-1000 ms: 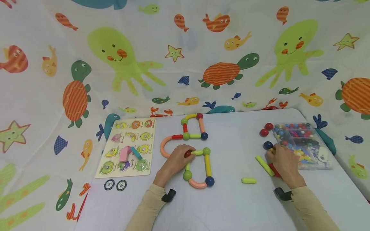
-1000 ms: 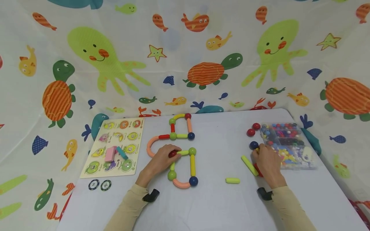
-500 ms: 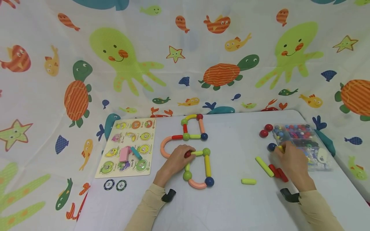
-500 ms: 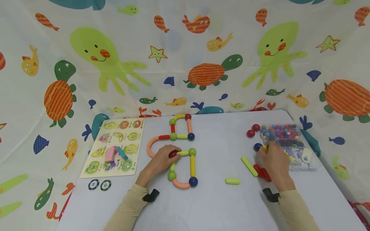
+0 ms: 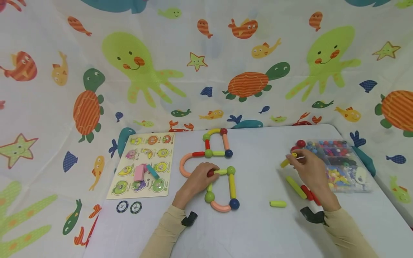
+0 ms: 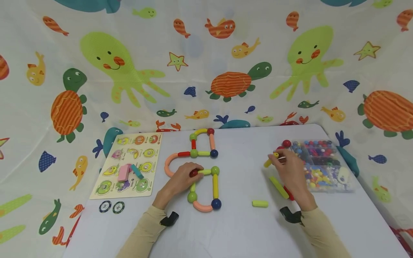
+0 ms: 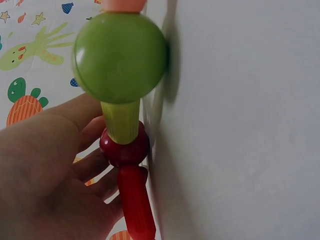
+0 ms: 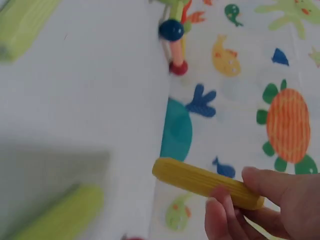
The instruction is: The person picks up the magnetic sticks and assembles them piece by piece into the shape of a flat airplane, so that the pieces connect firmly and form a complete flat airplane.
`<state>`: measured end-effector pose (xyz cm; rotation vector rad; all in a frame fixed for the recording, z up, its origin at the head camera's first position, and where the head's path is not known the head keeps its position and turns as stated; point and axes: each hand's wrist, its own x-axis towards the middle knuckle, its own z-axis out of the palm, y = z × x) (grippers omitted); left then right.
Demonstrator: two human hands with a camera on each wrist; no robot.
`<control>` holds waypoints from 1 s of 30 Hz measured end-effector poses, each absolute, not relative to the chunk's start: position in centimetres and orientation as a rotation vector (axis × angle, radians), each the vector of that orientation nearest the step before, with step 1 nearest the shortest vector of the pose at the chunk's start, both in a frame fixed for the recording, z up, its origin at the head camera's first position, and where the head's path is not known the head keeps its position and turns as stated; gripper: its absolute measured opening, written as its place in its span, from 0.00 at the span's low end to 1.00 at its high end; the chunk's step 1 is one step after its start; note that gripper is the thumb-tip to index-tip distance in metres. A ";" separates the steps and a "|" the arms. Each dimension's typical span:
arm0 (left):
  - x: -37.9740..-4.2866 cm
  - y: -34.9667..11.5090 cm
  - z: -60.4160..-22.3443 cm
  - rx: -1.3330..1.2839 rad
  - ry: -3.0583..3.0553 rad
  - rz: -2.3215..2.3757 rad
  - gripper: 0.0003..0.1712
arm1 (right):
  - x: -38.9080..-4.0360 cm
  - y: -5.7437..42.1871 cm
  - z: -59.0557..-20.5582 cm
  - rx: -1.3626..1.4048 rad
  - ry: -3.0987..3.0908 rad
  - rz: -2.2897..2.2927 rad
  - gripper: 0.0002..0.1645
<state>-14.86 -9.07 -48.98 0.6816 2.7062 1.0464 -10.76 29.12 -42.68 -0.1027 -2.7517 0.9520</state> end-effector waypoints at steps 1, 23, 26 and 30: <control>-14.8 -9.1 -49.0 0.689 2.708 1.046 0.16 | -11.0 28.7 -42.9 -0.099 -2.761 0.978 0.21; -14.8 -9.2 -49.2 0.697 2.714 1.044 0.16 | -15.9 19.8 -47.5 -0.058 -2.847 1.342 0.16; -14.8 -9.2 -49.1 0.703 2.719 1.048 0.16 | -16.0 19.4 -47.9 -0.047 -2.825 1.369 0.16; -14.8 -9.2 -49.1 0.704 2.722 1.044 0.17 | -16.2 19.1 -48.4 -0.056 -2.816 1.405 0.16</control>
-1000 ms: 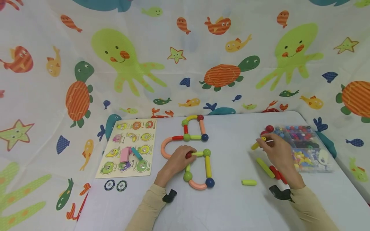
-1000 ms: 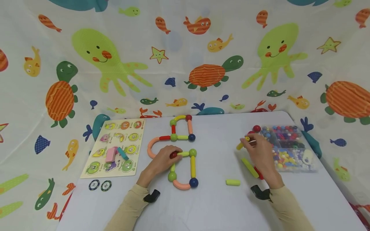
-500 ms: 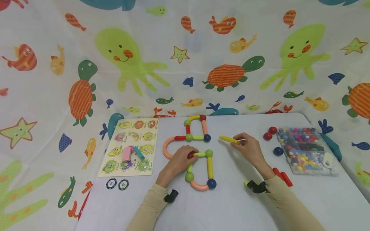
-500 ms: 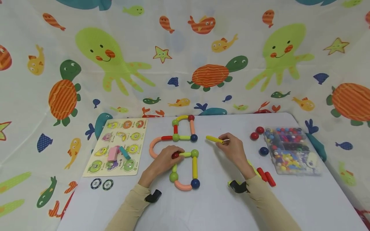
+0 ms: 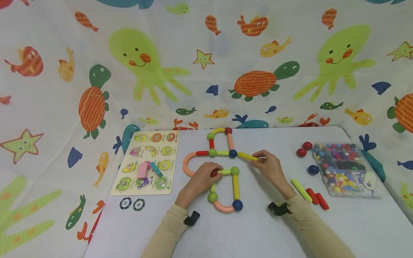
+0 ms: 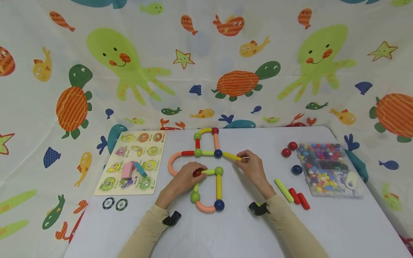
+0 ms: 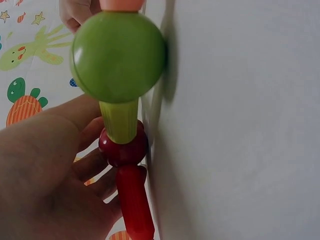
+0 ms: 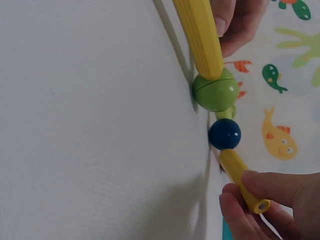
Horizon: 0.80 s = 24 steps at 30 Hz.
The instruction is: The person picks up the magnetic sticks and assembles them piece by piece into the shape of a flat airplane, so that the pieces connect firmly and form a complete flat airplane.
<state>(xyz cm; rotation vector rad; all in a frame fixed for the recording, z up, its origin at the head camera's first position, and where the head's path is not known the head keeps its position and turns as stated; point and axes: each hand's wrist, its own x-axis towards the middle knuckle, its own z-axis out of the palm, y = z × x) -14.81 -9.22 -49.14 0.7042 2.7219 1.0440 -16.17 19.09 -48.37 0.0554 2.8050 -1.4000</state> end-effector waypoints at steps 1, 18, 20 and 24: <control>-14.8 -9.2 -49.1 0.705 2.723 1.043 0.17 | -16.2 19.0 -48.5 0.062 2.796 -1.403 0.16; -14.8 -9.1 -49.3 0.703 2.724 1.035 0.16 | -16.4 18.8 -49.3 -0.117 2.909 -1.049 0.20; -14.8 -9.1 -49.3 0.706 2.725 1.032 0.16 | -16.4 18.8 -49.2 -0.127 2.919 -1.045 0.19; -14.8 -9.1 -49.1 0.696 2.725 1.031 0.16 | -16.3 18.9 -49.1 -0.141 2.929 -1.046 0.19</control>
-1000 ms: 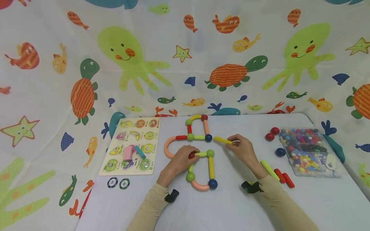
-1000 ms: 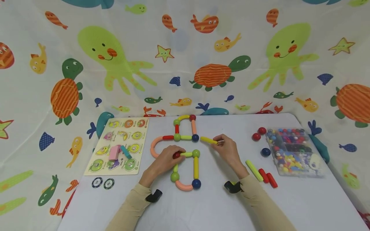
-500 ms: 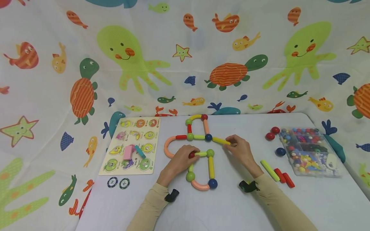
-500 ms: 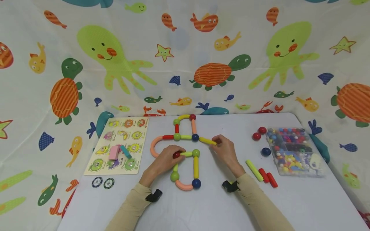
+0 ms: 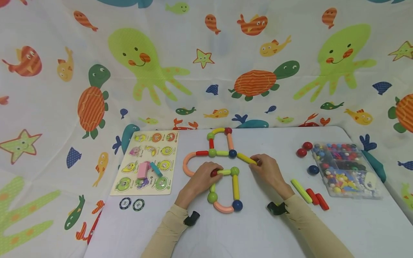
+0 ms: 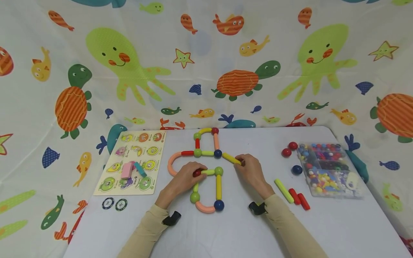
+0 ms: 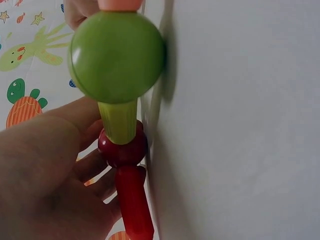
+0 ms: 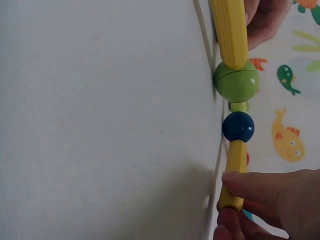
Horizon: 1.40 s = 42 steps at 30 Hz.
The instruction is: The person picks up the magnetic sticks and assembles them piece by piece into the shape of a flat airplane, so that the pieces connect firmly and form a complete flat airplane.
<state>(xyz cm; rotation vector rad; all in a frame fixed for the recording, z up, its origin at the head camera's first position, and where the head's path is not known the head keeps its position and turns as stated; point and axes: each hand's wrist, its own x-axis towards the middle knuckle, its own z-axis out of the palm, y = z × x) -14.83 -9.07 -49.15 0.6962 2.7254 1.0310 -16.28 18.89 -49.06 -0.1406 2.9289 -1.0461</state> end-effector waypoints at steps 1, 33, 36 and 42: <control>-14.8 -9.1 -49.1 0.693 2.726 1.030 0.16 | -16.2 18.9 -49.0 -0.143 2.929 -1.047 0.19; -15.3 -7.7 -48.6 0.684 2.676 1.027 0.17 | -7.3 30.4 -45.9 -0.015 3.091 -0.914 0.17; -15.4 -7.5 -48.7 0.692 2.674 1.032 0.16 | -6.2 30.7 -46.2 -0.042 3.064 -0.854 0.18; -15.5 -6.7 -49.1 0.712 2.664 1.007 0.17 | -5.5 30.6 -46.8 -0.044 3.082 -0.760 0.20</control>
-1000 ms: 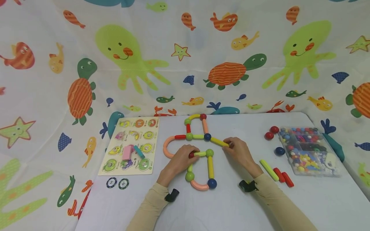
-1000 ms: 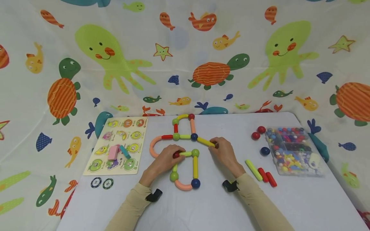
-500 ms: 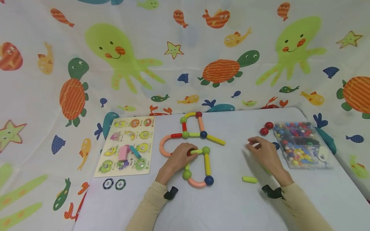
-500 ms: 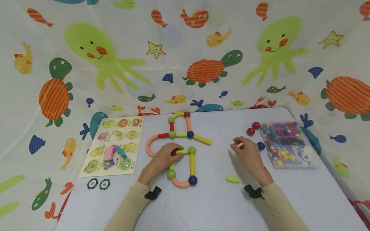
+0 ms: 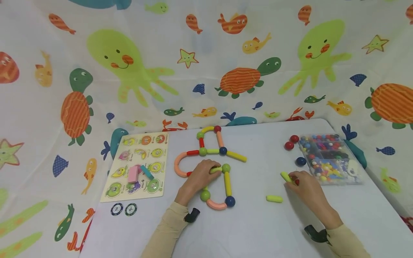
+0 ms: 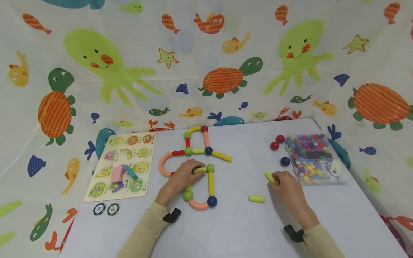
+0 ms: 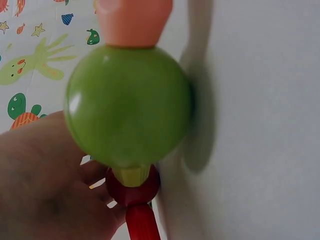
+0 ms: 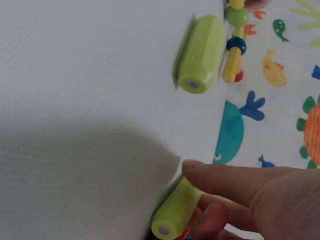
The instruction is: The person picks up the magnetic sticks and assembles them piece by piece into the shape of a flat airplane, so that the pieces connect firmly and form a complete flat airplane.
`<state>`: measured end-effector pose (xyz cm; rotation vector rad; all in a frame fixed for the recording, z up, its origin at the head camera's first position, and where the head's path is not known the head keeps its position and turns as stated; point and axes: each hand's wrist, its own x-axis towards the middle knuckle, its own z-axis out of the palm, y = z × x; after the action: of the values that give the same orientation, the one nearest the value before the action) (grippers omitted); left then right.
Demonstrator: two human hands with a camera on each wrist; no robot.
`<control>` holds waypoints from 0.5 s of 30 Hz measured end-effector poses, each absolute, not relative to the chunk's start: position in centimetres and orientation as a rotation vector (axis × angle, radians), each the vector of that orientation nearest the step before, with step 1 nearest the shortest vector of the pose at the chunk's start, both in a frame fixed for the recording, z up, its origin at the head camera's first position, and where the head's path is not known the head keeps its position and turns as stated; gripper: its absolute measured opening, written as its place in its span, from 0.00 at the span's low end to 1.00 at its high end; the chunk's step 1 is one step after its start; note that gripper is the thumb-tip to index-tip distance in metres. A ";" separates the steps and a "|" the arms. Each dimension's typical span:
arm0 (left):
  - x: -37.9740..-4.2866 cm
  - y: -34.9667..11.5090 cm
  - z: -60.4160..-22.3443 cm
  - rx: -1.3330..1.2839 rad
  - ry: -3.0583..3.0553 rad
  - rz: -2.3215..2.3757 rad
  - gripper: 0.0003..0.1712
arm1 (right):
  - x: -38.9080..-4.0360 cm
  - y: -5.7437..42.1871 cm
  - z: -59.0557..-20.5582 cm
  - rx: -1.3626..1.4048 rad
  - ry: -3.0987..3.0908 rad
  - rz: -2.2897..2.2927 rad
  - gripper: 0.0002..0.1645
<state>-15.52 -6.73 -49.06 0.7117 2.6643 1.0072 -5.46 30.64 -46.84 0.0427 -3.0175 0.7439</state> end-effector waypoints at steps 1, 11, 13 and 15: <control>-15.5 -6.7 -49.1 0.711 2.665 1.000 0.17 | -5.4 30.6 -46.9 0.034 -3.027 0.730 0.20; -15.3 -6.6 -48.9 0.731 2.698 0.963 0.18 | -6.4 30.0 -46.9 0.113 -2.991 0.690 0.17; -15.3 -6.6 -48.9 0.733 2.699 0.962 0.18 | -7.0 29.5 -46.8 0.165 -2.950 0.689 0.17; -15.3 -6.7 -48.8 0.724 2.693 0.969 0.18 | -7.8 28.7 -46.5 0.217 -2.926 0.695 0.16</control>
<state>-15.31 -6.67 -48.82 0.7239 2.6935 0.9688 -7.76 28.73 -46.53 0.2171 -2.9259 0.6946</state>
